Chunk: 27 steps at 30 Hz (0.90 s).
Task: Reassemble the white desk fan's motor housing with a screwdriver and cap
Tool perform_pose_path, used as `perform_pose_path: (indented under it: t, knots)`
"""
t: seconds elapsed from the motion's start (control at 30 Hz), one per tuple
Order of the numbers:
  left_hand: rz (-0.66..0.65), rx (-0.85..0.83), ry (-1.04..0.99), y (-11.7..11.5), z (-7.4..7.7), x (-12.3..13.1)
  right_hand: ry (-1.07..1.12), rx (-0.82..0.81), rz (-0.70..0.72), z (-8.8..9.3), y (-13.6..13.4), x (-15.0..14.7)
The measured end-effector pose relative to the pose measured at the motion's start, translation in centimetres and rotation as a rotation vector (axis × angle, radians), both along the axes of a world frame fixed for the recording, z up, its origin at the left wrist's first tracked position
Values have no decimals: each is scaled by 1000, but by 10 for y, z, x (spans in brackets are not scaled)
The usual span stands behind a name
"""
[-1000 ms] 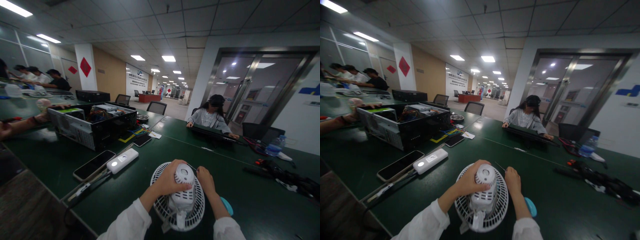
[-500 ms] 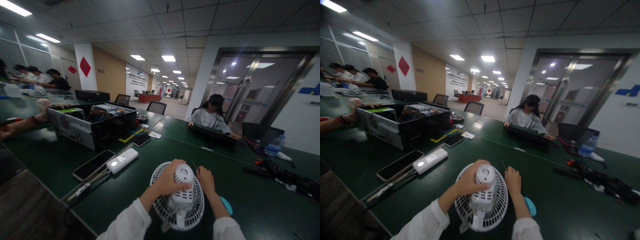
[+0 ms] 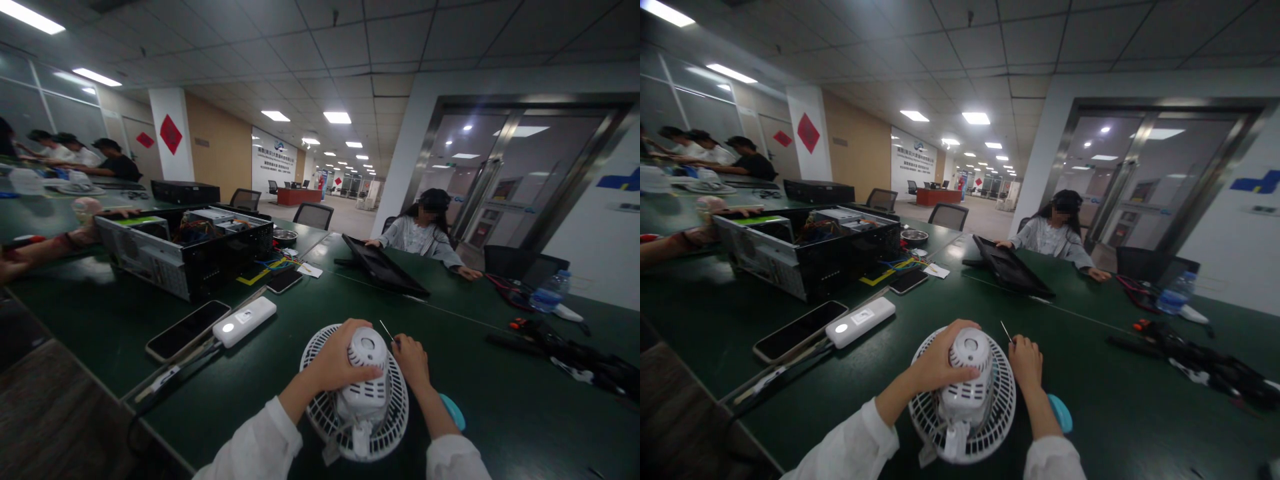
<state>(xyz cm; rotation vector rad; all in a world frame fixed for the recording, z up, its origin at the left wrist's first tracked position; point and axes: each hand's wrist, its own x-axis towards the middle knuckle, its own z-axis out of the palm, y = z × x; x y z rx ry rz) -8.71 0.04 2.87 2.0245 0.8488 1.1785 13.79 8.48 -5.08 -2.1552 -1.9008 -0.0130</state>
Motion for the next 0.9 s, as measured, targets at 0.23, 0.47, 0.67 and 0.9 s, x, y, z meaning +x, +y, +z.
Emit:
perform_pose_path:
  t: [0.23,0.47,0.67,0.9]
  knots:
    - [0,-6,2,0,0,0,331,124,-10,2,1,1]
    - [3,-8,19,0,1,-1,920,465,40,70,-3,6]
    - [-9,-25,21,1,-1,-2,1296,760,221,156,-67,-13]
    - [4,-13,24,2,-3,-1,1186,1005,358,179,-126,-54]
